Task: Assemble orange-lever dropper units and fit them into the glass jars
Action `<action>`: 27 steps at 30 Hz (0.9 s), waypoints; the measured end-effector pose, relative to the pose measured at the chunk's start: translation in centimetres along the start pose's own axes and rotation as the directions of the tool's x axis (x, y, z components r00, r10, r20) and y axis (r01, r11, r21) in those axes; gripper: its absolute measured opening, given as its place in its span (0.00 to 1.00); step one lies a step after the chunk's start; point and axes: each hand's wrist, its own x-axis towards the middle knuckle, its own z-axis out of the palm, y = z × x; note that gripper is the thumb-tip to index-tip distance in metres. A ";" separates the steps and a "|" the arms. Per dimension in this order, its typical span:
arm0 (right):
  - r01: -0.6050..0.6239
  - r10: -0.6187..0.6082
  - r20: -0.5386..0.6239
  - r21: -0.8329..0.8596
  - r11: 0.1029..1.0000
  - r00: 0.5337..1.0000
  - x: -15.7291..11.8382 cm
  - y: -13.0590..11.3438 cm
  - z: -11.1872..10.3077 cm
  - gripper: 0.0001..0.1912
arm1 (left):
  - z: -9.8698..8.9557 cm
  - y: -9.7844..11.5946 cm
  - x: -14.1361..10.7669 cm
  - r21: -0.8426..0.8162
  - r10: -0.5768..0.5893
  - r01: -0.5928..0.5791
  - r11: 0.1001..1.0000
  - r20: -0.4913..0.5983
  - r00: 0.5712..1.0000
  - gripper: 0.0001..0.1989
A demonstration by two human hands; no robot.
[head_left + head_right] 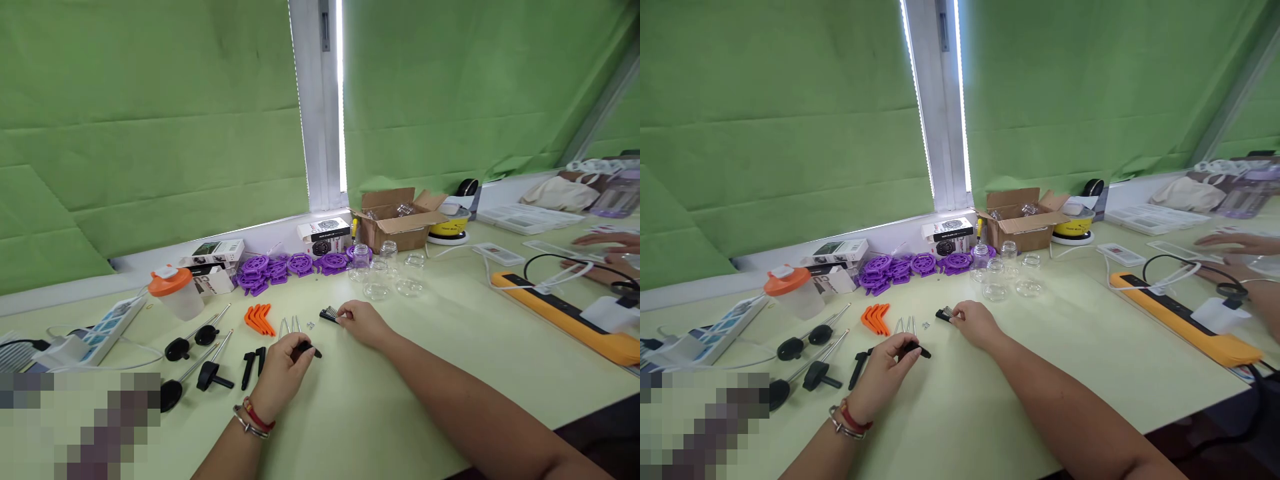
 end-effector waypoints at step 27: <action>0.270 -0.261 0.073 -0.203 0.941 0.963 2.2 0.4 0.8 0.10 | 0.3 -0.2 0.0 0.074 0.024 -0.029 0.997 0.066 0.998 0.08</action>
